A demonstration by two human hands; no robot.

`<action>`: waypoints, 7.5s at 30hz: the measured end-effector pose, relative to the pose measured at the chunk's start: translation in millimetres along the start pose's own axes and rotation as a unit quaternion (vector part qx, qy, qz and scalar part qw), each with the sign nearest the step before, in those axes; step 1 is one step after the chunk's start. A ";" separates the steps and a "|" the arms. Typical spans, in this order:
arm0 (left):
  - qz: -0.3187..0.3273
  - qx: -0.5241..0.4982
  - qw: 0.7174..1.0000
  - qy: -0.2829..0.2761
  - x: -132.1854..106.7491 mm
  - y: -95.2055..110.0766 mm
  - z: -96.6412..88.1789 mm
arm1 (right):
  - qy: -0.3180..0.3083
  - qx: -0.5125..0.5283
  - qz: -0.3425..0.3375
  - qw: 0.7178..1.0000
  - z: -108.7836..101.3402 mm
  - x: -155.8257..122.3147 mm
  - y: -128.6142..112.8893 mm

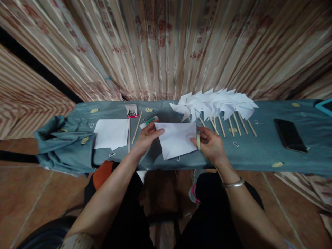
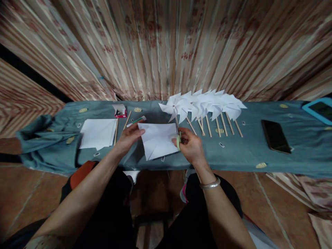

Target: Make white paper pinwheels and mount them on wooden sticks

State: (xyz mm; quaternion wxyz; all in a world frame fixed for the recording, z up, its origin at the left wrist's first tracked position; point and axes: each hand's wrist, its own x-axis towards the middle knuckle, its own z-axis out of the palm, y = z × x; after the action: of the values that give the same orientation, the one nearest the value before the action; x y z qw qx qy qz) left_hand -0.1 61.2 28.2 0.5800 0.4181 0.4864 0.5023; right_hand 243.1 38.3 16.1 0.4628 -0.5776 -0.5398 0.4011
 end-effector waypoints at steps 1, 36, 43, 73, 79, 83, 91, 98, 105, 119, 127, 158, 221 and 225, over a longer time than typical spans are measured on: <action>-0.007 -0.031 0.999 -0.004 -1.1 0.7 1.8 | 0.015 0.023 0.007 1.000 1.5 1.6 -0.5; 0.071 -0.096 0.982 0.145 -11.9 -4.8 19.8 | -0.061 0.187 0.069 0.978 54.9 -13.3 -26.5; 0.137 -0.054 0.970 0.193 -2.3 10.3 -1.6 | -0.258 0.114 0.074 0.956 58.8 -53.6 -14.4; 0.113 0.008 0.977 0.181 2.7 -4.6 7.5 | -0.290 0.154 0.153 0.932 62.5 -55.9 -17.6; 0.113 0.022 0.975 0.190 3.3 -3.9 5.5 | -0.280 0.157 0.142 0.937 64.8 -57.6 -16.8; 0.123 0.026 0.974 0.187 4.8 -5.7 3.9 | -0.276 0.158 0.143 0.937 65.0 -57.7 -16.7; 0.128 0.028 0.975 0.179 4.4 -9.3 3.3 | -0.267 0.161 0.151 0.938 65.6 -57.1 -16.6; 0.110 0.016 0.977 0.181 5.2 -9.5 0.4 | -0.273 0.157 0.152 0.937 65.3 -57.9 -13.7; 0.112 0.019 0.975 0.193 5.4 -8.8 0.4 | -0.263 0.158 0.163 0.938 67.2 -58.6 -13.4; 0.110 -0.014 0.981 0.162 0.5 -7.1 9.0 | -0.247 0.160 0.168 0.941 67.1 -58.6 -10.5; 0.105 -0.017 0.981 0.163 1.2 -7.8 9.0 | -0.251 0.151 0.155 0.943 66.8 -58.4 -8.0; 0.068 -0.007 0.989 0.129 -6.1 -4.9 9.6 | -0.221 0.143 0.141 0.954 66.8 -56.0 -11.8; 0.056 -0.003 0.996 0.069 -14.9 -12.4 16.7 | -0.209 0.108 0.102 0.967 59.3 -49.9 -13.6; 0.058 -0.006 0.996 0.069 -14.6 -13.0 16.8 | -0.207 0.107 0.107 0.967 59.7 -49.7 -14.8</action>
State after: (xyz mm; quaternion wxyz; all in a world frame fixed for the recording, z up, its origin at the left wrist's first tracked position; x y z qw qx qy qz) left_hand 18.4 44.9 20.6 0.5174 0.4064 0.4976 0.5653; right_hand 177.1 -5.2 13.6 0.3544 -0.4834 -0.5126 0.6148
